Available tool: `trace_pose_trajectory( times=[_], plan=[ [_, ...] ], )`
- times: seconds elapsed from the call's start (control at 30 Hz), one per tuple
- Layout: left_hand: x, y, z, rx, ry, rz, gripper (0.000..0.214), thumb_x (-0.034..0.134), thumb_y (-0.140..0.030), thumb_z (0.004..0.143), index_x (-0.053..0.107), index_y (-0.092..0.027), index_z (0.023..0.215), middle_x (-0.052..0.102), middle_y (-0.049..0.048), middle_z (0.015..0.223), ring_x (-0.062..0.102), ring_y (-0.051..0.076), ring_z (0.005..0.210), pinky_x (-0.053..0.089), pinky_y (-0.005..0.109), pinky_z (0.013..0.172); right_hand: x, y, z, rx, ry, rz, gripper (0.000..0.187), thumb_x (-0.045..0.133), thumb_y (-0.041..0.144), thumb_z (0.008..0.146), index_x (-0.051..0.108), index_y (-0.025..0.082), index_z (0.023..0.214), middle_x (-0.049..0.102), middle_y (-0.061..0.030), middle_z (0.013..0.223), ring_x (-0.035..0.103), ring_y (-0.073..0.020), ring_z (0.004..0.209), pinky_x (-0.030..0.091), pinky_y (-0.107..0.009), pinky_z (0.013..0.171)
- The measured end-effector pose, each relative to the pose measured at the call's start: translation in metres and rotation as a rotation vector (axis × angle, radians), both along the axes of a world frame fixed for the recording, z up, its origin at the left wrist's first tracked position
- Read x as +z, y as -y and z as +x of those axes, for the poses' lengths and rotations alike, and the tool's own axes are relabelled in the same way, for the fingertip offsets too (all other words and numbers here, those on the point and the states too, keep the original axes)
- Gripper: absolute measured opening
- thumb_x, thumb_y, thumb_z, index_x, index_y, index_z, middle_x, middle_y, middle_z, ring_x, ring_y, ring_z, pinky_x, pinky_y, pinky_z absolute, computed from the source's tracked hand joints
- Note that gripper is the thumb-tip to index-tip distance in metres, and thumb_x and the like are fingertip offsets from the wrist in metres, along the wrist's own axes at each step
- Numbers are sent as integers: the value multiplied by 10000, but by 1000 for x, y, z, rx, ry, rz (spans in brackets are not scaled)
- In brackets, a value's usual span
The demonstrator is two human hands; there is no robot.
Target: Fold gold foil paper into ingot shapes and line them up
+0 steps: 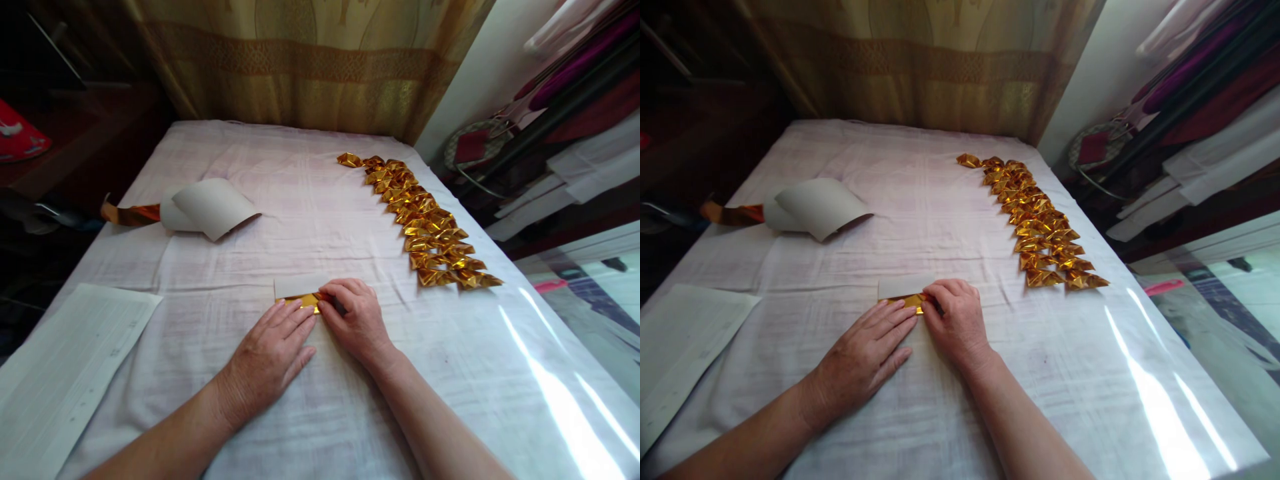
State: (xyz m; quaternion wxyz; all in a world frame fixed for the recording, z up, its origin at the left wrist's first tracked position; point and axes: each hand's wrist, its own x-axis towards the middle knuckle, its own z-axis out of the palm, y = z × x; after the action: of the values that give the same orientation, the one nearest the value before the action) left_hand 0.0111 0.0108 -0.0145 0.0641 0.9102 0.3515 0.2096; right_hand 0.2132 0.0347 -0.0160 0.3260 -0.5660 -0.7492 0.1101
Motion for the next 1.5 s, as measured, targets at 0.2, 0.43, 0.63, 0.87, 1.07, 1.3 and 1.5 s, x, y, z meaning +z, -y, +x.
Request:
trace_pose_trajectory(
  times=[0.2, 0.43, 0.63, 0.87, 1.07, 1.3, 1.5],
  plan=[
    [-1, 1, 0, 9, -4, -7, 381, 450, -296, 991, 580, -150, 1317, 622, 107, 1352, 522, 243, 1306, 386, 468, 1153, -3, 0, 0, -49, -12, 14, 232, 639, 203, 824, 614, 208, 1055, 714, -57, 962, 638, -231, 911, 436, -371, 813],
    [1, 0, 0, 5, -20, -17, 391, 457, -283, 988, 561, -136, 1335, 607, 110, 1370, 518, 253, 1308, 399, 483, 1141, -1, -1, 2, -6, -19, -14, 50, 597, 191, 867, 609, 238, 880, 712, -40, 1047, 630, -217, 971, 425, -365, 857],
    [0, 0, -1, 5, -20, -16, 407, 469, -288, 984, 539, -148, 1360, 611, 105, 1363, 512, 247, 1313, 397, 470, 1143, -4, -1, 2, -32, -14, 23, 109, 551, 181, 899, 625, 225, 966, 712, -56, 1041, 626, -223, 974, 442, -372, 868],
    [0, 0, 0, -2, -15, 4, 394, 490, -259, 970, 554, -132, 1337, 611, 110, 1354, 512, 256, 1304, 395, 472, 1144, -5, -1, 2, -33, -8, 49, 117, 566, 208, 910, 666, 230, 853, 711, -54, 1037, 632, -215, 955, 455, -367, 848],
    [3, -2, 0, 23, 17, -19, 415, 516, -262, 947, 539, -125, 1339, 595, 135, 1334, 525, 260, 1273, 454, 450, 1104, -5, -1, 1, -31, 13, 51, 127, 563, 196, 911, 681, 223, 871, 708, -59, 1046, 628, -212, 965, 448, -365, 858],
    [1, -1, 0, 39, 10, -34, 447, 508, -273, 945, 507, -154, 1376, 586, 136, 1343, 517, 273, 1282, 465, 466, 1092, -1, 1, 0, -46, 39, 3, 63, 609, 229, 878, 672, 226, 884, 695, -65, 1092, 614, -228, 1011, 433, -383, 874],
    [-1, -1, 1, 42, -6, -14, 443, 511, -285, 947, 522, -115, 1355, 585, 155, 1338, 524, 280, 1272, 467, 458, 1088, 4, 4, -3, -58, 63, -19, 101, 660, 321, 847, 641, 235, 897, 673, -84, 1147, 591, -256, 1068, 427, -412, 911]
  ],
)
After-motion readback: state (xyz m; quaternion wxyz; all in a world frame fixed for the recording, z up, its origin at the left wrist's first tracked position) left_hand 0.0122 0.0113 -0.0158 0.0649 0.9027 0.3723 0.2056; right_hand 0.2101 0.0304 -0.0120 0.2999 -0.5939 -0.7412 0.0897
